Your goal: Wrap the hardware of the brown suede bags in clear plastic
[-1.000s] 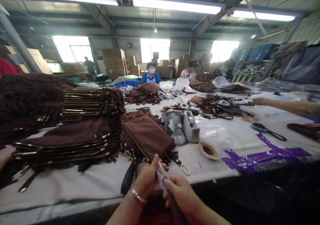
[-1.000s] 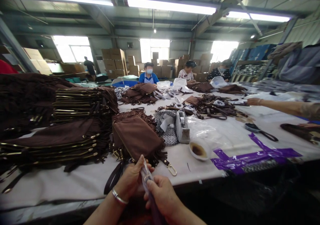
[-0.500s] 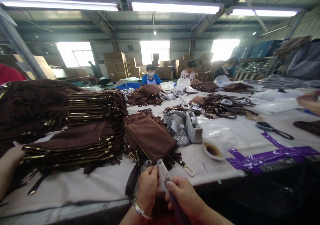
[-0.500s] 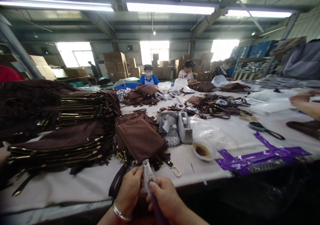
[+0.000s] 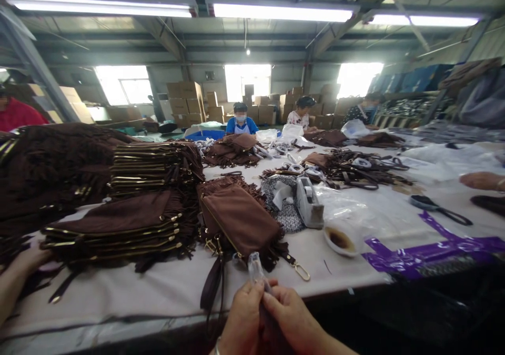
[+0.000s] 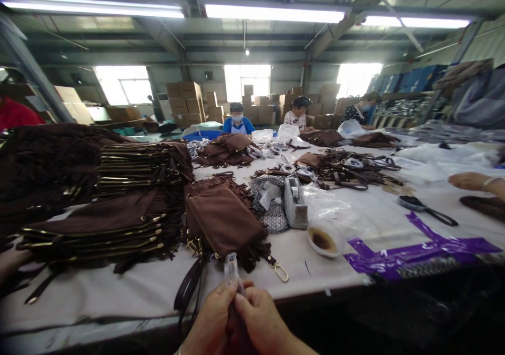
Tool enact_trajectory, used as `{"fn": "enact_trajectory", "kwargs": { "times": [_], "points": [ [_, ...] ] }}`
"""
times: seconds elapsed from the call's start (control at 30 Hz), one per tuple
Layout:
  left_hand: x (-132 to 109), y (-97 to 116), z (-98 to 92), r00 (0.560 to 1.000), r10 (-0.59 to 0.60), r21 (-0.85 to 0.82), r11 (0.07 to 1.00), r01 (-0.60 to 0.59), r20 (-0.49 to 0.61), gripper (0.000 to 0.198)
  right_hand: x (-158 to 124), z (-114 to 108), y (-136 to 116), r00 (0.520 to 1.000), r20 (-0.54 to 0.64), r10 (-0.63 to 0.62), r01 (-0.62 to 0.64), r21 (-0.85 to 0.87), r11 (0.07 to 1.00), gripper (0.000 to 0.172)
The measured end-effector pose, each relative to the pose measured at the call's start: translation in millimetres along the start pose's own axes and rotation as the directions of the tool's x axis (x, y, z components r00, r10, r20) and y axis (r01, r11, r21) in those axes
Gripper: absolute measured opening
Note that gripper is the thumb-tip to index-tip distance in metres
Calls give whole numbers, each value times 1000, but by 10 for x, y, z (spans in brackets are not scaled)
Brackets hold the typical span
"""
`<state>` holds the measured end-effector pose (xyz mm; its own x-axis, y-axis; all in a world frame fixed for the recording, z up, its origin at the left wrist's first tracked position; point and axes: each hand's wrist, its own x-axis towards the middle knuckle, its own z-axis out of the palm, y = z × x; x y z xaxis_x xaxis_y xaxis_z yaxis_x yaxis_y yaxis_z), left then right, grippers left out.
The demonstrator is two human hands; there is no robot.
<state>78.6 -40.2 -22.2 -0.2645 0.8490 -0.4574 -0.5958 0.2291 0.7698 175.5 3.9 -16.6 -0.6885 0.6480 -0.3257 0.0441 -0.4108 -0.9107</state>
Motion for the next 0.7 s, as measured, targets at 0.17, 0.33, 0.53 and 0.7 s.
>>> {"fn": "enact_trajectory", "kwargs": {
  "times": [0.17,0.33,0.53,0.7],
  "points": [
    [-45,160,41,991,88,38,996,-85,-97,37,-250,-162,71,987,155,-38,73,-223,972,23],
    [-1,576,-54,996,73,-20,997,-74,-46,25,-493,-444,141,945,315,94,124,-606,786,22],
    [-27,951,-338,997,-76,153,985,76,-4,22,-375,-555,-124,911,323,-257,412,-747,522,21],
    [-66,905,-429,993,-118,191,975,118,-9,23,20,-239,-617,665,453,-593,671,-711,210,25]
  ]
}}
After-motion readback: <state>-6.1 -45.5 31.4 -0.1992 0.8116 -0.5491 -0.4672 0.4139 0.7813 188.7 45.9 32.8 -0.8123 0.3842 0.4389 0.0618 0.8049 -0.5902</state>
